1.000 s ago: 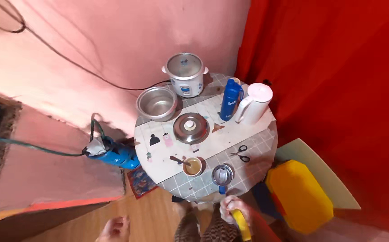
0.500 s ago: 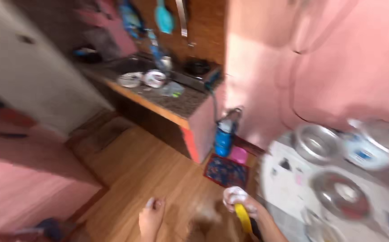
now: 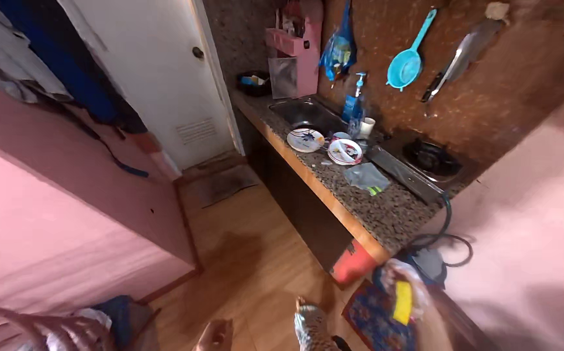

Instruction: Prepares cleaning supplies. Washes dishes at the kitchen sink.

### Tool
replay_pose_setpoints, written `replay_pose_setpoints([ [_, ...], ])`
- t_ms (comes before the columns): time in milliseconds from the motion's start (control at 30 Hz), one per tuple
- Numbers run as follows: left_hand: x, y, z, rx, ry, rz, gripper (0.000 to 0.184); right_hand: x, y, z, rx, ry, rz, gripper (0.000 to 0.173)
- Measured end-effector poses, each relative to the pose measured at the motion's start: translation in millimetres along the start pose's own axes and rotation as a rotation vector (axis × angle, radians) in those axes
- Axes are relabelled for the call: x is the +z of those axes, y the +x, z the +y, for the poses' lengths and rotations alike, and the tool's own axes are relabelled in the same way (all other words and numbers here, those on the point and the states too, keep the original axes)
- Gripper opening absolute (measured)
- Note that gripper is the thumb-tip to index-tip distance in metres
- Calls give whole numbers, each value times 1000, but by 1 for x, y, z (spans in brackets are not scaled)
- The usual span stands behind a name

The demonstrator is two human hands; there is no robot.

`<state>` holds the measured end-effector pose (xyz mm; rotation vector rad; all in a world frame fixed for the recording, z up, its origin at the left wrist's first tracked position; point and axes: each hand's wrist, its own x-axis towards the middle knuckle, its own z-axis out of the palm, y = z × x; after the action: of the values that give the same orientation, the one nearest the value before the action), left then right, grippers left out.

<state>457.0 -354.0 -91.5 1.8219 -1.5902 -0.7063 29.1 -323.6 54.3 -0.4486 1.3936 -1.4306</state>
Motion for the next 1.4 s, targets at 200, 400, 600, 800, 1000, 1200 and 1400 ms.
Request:
replay_pose_setpoints([
  [200,60,146,0,-10,4,78,22,-23,177,-29,-314,396,74,42],
  [400,13,366,50,170,21,291,29,83,344,-126,-374,275,29,37],
  [600,17,546,70,89,111,252,32,163,480,-203,-512,-179,92,24],
  [800,51,773,109,400,-20,-16,28,211,555,-268,-602,-301,454,19],
  [1000,153,928,232,884,-68,-246,23,242,647,-340,-602,-593,687,29],
  [1200,243,955,325,1059,-66,-581,22,252,814,-412,-391,-1080,680,61],
  [1400,292,995,394,1037,52,-879,27,263,921,-454,-126,-1265,646,60],
])
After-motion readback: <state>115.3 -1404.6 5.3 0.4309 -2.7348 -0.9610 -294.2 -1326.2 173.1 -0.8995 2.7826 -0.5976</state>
